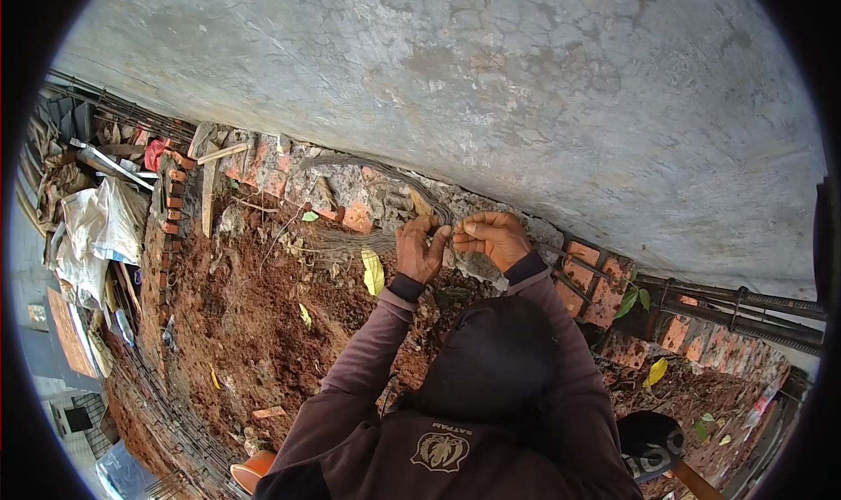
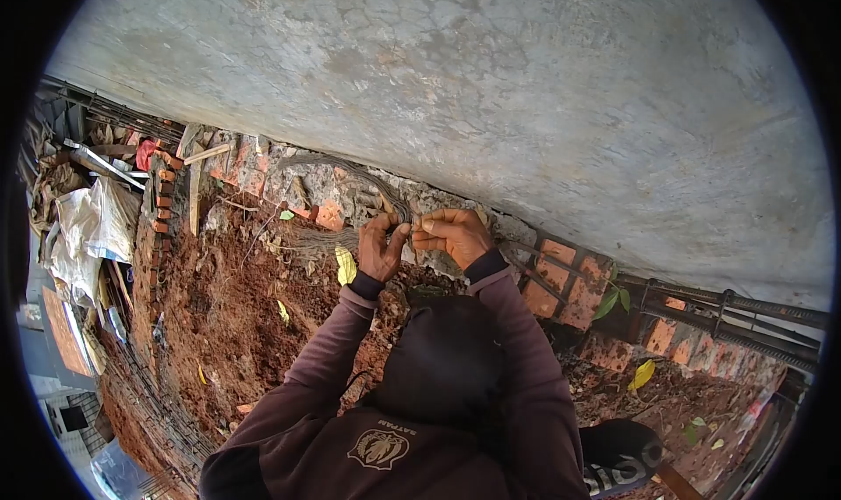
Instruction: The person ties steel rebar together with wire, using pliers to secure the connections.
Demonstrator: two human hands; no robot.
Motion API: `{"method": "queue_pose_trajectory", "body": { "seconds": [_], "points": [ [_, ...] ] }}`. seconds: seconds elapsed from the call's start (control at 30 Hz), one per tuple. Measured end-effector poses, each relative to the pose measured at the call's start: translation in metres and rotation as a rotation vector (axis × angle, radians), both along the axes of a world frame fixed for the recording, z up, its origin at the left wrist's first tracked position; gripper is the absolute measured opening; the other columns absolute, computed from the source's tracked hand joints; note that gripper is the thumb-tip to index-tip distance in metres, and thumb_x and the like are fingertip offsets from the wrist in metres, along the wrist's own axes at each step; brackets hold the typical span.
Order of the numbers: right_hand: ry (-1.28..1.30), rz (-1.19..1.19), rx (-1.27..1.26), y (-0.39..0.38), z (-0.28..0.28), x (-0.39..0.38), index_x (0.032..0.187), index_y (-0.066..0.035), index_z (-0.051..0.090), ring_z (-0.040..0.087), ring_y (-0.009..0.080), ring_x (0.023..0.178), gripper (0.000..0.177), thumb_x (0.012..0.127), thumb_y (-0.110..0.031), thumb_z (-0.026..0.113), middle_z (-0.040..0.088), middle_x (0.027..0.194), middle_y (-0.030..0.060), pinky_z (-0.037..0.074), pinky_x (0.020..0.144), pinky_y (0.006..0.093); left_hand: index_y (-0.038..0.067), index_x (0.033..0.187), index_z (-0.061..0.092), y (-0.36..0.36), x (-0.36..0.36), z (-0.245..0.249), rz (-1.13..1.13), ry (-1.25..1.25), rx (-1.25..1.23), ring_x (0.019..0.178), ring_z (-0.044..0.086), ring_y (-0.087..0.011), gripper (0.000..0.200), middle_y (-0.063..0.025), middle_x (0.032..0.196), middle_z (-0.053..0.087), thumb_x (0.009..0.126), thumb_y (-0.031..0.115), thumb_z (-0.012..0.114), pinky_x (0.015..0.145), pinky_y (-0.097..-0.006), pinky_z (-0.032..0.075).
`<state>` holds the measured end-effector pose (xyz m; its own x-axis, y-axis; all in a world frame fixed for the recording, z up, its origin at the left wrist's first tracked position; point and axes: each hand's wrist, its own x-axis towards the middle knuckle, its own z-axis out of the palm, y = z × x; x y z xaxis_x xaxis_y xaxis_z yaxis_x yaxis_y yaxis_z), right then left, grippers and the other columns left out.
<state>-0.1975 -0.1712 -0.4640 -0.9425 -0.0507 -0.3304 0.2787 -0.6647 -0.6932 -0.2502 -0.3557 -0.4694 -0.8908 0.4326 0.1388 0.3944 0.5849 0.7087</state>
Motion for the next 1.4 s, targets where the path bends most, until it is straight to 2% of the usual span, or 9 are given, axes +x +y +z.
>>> {"method": "queue_pose_trajectory", "body": {
  "seconds": [0.13,0.43,0.83,0.93,1.03,1.1,1.17,1.33,1.4],
  "points": [
    [0.03,0.022,0.187,-0.002,0.003,-0.001,0.1,0.01,0.063,0.07,0.0268,0.082,0.02,0.089,-0.007,0.064,0.067,0.091,0.0184,0.061,0.075,0.0388,0.001,0.098,0.062,-0.002,0.003,0.001,-0.003,0.003,0.042,0.091,0.056,-0.034,0.037,-0.0157,0.091,0.063,0.091,0.037,0.061,0.087,-0.047,0.034],
    [0.001,-0.038,0.234,-0.006,0.004,0.002,0.097,0.01,0.063,0.071,0.0268,0.079,0.019,0.09,-0.008,0.062,0.067,0.087,0.0178,0.062,0.07,0.0376,0.001,0.097,0.061,-0.004,0.002,0.007,-0.007,-0.039,0.042,0.09,0.056,-0.0304,0.044,-0.0133,0.09,0.061,0.086,0.044,0.067,0.086,-0.0424,0.034],
    [0.101,-0.15,0.07,-0.013,-0.017,0.005,0.094,0.0,0.062,0.062,0.0148,0.071,0.014,0.093,-0.012,0.056,0.064,0.085,0.0071,0.054,0.062,0.0301,0.0,0.09,0.065,0.003,0.0,0.002,0.019,0.035,0.005,0.086,0.058,-0.0304,0.046,-0.0132,0.086,0.064,0.079,0.044,0.074,0.086,-0.041,0.036],
    [0.157,-0.149,-0.105,-0.011,-0.037,0.009,0.088,-0.002,0.063,0.059,0.0126,0.058,0.015,0.092,-0.016,0.057,0.063,0.077,0.0065,0.048,0.05,0.0265,0.001,0.086,0.065,0.008,0.0,-0.01,0.037,0.173,0.067,0.087,0.059,-0.0308,0.036,-0.0141,0.086,0.065,0.082,0.036,0.074,0.085,-0.0419,0.037],
    [0.044,-0.168,-0.166,-0.012,-0.022,0.017,0.077,-0.005,0.059,0.054,0.0129,0.05,0.024,0.094,-0.022,0.059,0.06,0.068,0.0046,0.043,0.048,0.0286,-0.002,0.082,0.061,0.019,-0.003,-0.013,-0.025,0.063,0.145,0.069,0.058,-0.0354,0.029,-0.0169,0.076,0.061,0.084,0.025,0.071,0.068,-0.0443,0.044],
    [0.014,-0.166,-0.014,-0.007,-0.02,0.027,0.077,-0.01,0.054,0.044,0.0102,0.049,0.025,0.097,-0.024,0.056,0.05,0.063,0.0009,0.038,0.048,0.0298,-0.003,0.077,0.055,0.024,-0.004,-0.032,-0.025,0.332,0.107,0.063,0.052,-0.0355,0.041,-0.017,0.067,0.054,0.09,0.036,0.063,0.062,-0.0443,0.041],
    [-0.039,-0.259,-0.208,0.004,-0.033,0.039,0.072,-0.012,0.05,0.042,0.0077,0.049,0.026,0.096,-0.021,0.057,0.046,0.061,-0.0015,0.035,0.047,0.0278,0.0,0.07,0.043,0.025,-0.009,-0.033,-0.101,0.184,0.04,0.057,0.039,-0.0302,0.049,-0.0144,0.06,0.041,0.094,0.04,0.057,0.055,-0.0437,0.032],
    [-0.202,-0.701,0.031,0.059,0.048,0.15,0.067,-0.014,0.044,0.034,0.0052,0.044,0.028,0.09,-0.01,0.06,0.038,0.055,-0.005,0.03,0.043,0.0239,0.001,0.073,0.049,0.034,-0.018,-0.053,-0.135,0.046,0.011,0.062,0.048,-0.0332,0.05,-0.0154,0.062,0.047,0.094,0.046,0.056,0.068,-0.0466,0.036],
    [-0.093,-0.93,0.025,0.076,0.096,0.214,0.065,-0.014,0.042,0.032,0.0053,0.04,0.031,0.087,-0.007,0.062,0.037,0.051,-0.0053,0.025,0.036,0.0232,0.001,0.074,0.052,0.029,-0.025,-0.097,-0.083,0.121,-0.032,0.065,0.05,-0.0355,0.05,-0.0165,0.065,0.05,0.093,0.047,0.056,0.073,-0.0487,0.036]
  ]
}}
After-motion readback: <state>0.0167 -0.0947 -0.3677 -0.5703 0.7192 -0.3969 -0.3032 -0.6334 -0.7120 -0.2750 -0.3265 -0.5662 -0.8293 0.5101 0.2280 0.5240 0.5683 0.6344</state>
